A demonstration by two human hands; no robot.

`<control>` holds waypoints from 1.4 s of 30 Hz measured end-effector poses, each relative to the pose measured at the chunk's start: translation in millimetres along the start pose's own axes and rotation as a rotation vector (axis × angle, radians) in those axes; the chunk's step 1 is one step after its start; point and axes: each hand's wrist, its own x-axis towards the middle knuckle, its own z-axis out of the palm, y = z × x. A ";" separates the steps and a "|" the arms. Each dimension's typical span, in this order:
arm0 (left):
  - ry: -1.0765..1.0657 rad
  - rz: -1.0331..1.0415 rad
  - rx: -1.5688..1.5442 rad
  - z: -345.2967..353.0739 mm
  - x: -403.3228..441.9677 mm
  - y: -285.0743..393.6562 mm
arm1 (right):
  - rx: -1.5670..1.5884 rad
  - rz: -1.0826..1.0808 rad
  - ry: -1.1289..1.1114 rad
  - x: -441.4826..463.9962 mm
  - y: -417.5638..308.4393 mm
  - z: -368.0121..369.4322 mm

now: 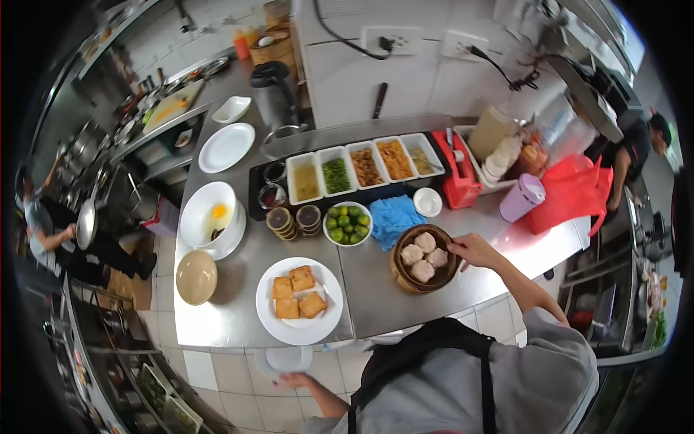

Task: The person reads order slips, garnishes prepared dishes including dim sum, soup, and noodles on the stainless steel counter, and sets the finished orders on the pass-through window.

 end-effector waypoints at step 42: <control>-1.292 -0.727 -1.142 -69.5 -233.7 361.4 | -0.219 0.077 1.351 108.0 40.8 -99.6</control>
